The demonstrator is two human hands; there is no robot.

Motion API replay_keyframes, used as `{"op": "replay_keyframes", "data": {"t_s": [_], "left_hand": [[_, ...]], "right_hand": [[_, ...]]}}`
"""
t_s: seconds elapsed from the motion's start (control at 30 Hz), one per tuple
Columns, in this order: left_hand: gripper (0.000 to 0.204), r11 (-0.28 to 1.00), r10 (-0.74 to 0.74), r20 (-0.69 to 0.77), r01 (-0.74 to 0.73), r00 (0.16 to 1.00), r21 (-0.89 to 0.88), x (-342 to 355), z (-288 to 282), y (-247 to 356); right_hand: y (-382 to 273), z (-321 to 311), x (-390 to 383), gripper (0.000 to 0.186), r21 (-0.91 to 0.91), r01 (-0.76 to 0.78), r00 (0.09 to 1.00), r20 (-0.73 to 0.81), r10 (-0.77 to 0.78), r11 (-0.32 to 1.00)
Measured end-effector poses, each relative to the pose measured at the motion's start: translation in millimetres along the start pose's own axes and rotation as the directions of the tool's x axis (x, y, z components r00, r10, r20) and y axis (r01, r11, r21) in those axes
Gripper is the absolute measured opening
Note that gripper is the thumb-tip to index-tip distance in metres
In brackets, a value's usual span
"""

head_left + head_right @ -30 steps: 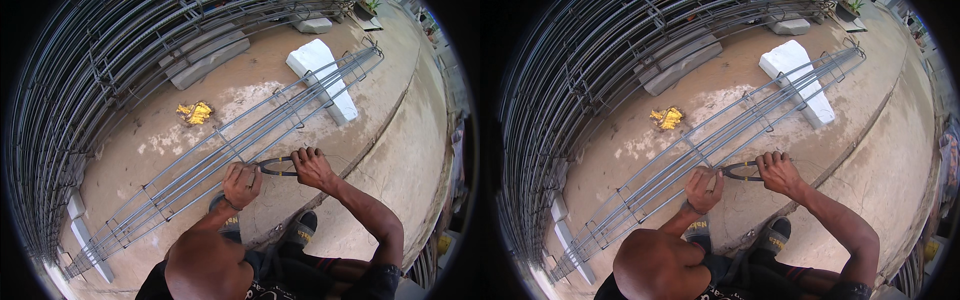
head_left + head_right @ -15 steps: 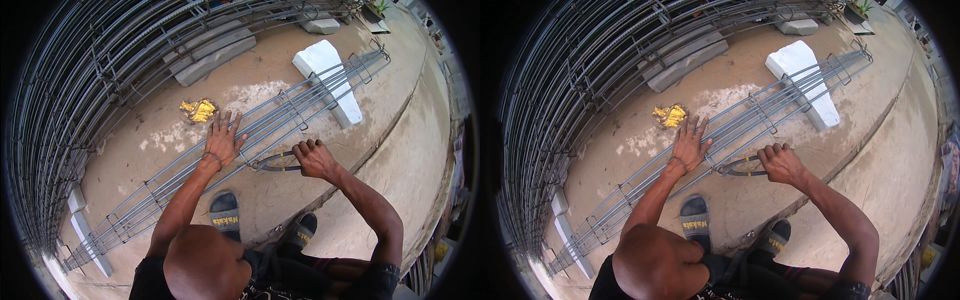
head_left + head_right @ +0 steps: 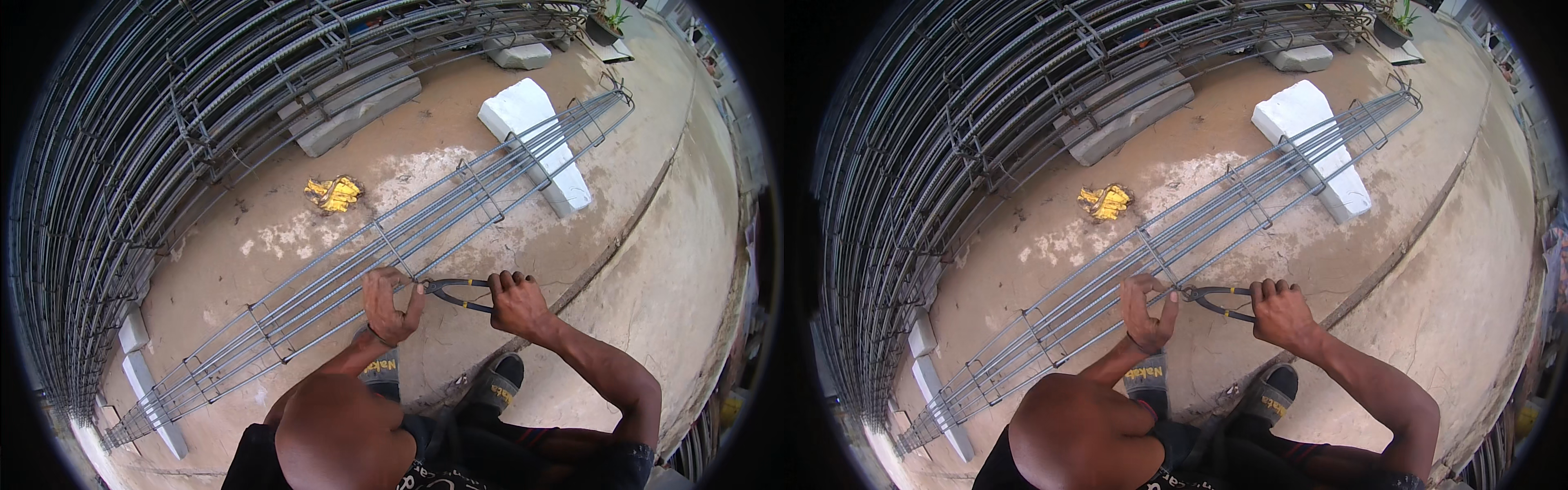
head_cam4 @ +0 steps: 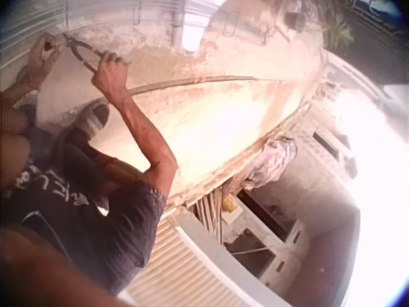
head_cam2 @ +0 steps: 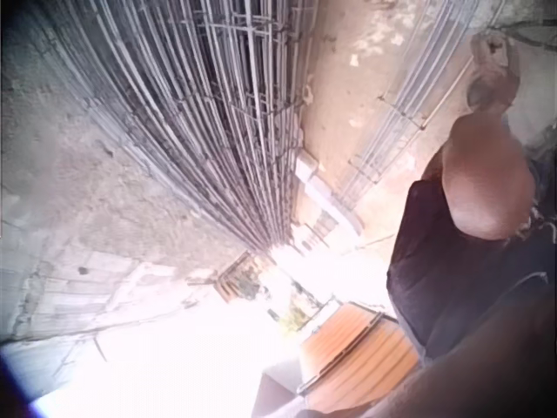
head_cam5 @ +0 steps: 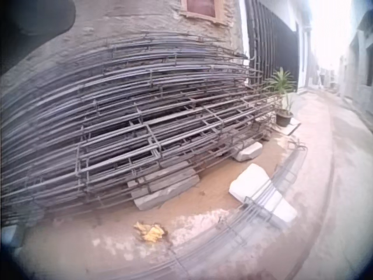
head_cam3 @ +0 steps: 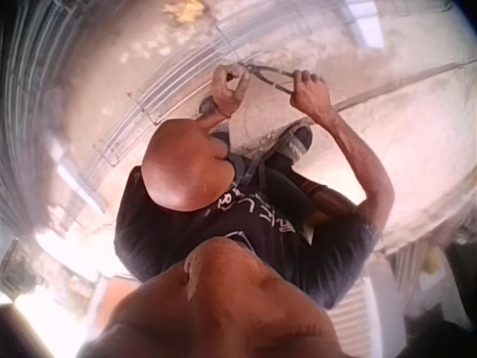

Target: The person ties steel reinforcement bars together using wire and a pair of pliers.

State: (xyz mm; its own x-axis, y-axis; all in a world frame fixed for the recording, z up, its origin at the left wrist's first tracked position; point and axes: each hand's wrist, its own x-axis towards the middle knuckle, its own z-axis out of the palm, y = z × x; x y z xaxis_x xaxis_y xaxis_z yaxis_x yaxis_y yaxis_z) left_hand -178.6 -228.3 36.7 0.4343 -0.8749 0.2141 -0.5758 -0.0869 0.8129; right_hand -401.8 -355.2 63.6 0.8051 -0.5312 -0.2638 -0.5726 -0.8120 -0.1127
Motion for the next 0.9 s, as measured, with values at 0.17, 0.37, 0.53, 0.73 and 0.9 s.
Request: {"op": "replay_keyframes", "data": {"t_s": [0.17, 0.37, 0.53, 0.73, 0.9], "left_hand": [[0.018, -0.185, -0.533, 0.816, 0.910, 0.225, -0.372, -8.1, 37.6, 14.9], [0.021, -0.572, -0.531, 0.778, 0.535, 0.336, -0.621, -3.8, 94.5, 0.0], [0.038, -0.542, -0.463, 0.825, 0.632, 0.325, -0.554, -0.7, 92.3, 3.3], [0.032, -0.544, -0.302, 0.868, 0.676, 0.394, -0.497, -18.2, 86.3, -14.1], [0.018, -0.414, -0.454, 0.745, 0.624, 0.490, -0.663, -27.5, 101.2, -8.7]], "right_hand": [[-34.1, -3.2, -19.0, 0.031, 0.033, -0.213, 0.975, 0.069, 0.211, 0.976], [-67.4, 0.9, -23.5, 0.047, 0.062, -0.317, 0.941, 0.147, 0.305, 0.946], [-11.3, -13.2, -7.8, 0.081, 0.553, -0.488, 0.691, 0.718, -0.087, 0.675], [-60.7, 28.6, -24.0, 0.019, 0.354, -0.847, 0.501, 0.779, -0.376, -0.396], [-66.4, 48.0, -24.1, 0.011, 0.641, -0.752, 0.651, 0.759, 0.016, 0.151]]}}
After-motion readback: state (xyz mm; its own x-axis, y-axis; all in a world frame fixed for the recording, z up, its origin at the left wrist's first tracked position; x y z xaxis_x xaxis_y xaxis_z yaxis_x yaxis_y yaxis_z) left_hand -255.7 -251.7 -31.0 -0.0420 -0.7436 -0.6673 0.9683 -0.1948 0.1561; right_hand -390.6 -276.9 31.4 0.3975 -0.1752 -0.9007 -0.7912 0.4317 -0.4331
